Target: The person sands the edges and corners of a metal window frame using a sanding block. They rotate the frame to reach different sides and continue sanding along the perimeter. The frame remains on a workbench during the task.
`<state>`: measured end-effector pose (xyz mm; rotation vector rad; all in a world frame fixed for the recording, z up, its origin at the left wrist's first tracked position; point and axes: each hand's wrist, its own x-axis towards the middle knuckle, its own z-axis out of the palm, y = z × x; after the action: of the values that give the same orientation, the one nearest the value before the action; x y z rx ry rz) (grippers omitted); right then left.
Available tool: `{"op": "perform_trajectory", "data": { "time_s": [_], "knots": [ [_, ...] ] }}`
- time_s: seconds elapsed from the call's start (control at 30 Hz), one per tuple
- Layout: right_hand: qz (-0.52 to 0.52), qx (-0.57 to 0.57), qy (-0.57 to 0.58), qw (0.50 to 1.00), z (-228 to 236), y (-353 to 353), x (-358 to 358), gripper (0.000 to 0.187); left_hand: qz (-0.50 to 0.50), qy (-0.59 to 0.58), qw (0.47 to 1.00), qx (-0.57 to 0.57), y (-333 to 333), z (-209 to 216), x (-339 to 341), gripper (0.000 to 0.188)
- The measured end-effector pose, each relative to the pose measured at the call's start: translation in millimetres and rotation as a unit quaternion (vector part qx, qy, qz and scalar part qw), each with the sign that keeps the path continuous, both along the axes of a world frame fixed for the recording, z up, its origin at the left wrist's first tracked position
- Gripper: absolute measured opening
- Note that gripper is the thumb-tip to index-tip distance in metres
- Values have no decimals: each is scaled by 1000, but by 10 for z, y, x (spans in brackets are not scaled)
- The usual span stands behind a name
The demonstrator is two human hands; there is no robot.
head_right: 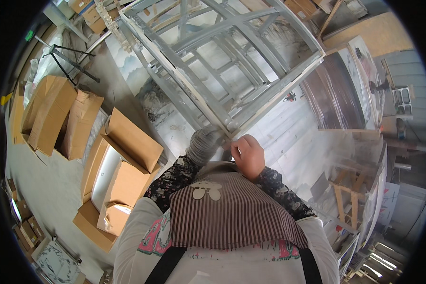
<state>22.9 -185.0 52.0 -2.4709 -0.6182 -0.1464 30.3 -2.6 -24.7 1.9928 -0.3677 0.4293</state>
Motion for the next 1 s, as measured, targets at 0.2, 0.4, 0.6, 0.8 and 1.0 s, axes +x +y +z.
{"op": "perform_trajectory", "data": {
  "time_s": [0.2,0.4,0.6,0.8,1.0],
  "knots": [
    [-14,-4,13,1000,-66,23,4,9,17,-18,999,28,8,-116,-38,25],
    [-17,-2,5,1000,-57,-39,-41,8,-14,50,999,8,-32,-216,-33,28],
    [-24,6,-2,1000,-218,-16,-56,8,-29,-39,995,82,68,-279,26,32],
    [-39,17,-6,999,-249,5,-82,8,-1,-105,987,119,89,-228,77,33],
    [-68,15,-17,997,-152,26,-139,8,-55,-81,991,88,59,-80,10,38]
  ]
}}
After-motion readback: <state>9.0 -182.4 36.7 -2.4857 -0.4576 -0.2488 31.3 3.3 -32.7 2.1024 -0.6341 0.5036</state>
